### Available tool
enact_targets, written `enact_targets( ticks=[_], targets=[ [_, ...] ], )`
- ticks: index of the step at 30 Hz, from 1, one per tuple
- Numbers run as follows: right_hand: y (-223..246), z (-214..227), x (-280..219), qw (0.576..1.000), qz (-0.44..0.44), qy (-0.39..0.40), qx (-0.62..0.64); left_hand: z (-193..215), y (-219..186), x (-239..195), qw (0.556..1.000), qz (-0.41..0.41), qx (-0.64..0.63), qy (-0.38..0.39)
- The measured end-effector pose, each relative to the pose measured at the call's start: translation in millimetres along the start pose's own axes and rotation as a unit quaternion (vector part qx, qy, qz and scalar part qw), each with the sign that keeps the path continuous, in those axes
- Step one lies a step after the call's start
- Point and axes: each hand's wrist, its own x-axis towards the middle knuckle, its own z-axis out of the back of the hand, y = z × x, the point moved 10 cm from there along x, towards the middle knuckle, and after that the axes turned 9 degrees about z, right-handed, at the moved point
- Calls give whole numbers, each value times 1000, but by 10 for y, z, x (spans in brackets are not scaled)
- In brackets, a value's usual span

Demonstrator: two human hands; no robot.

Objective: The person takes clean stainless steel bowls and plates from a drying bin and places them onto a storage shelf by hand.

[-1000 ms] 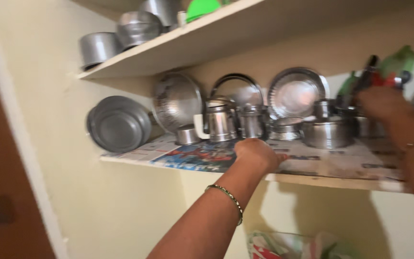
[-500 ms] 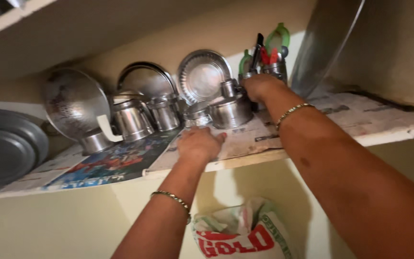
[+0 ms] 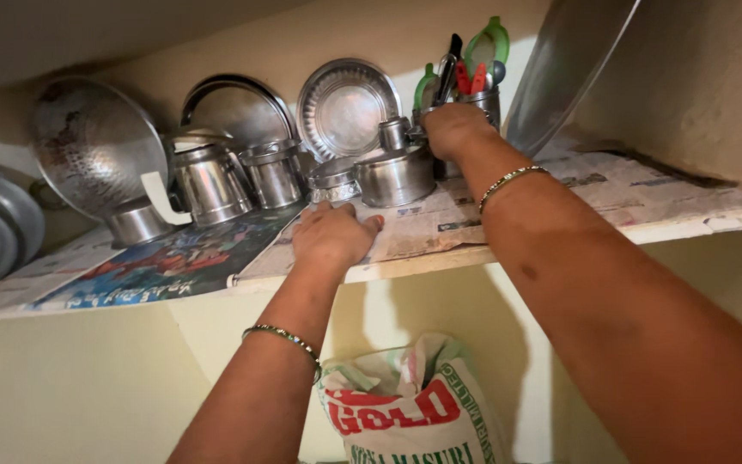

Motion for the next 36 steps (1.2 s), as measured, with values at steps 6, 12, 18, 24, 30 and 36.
enact_targets(
  ticks=[6, 12, 18, 24, 30, 36],
  targets=[
    [-39, -22, 85, 1000, 3, -18, 4, -17, -29, 65, 999, -22, 20, -10],
    [-74, -173, 162, 1000, 10, 8, 20, -75, 72, 62, 1000, 6, -14, 12],
    [-57, -234, 223, 999, -2, 35, 28, -112, 98, 65, 999, 7, -32, 32],
    [35, 253, -32, 990, 26, -129, -39, -84, 162, 48, 999, -9, -50, 20],
    [437, 896, -393, 926, 113, -357, -51, 308, 735, -2, 994, -38, -20, -99],
    [1431, 1723, -515, 843, 207, -495, 32, 1029, 1693, -307, 983, -6, 75, -168]
  ],
)
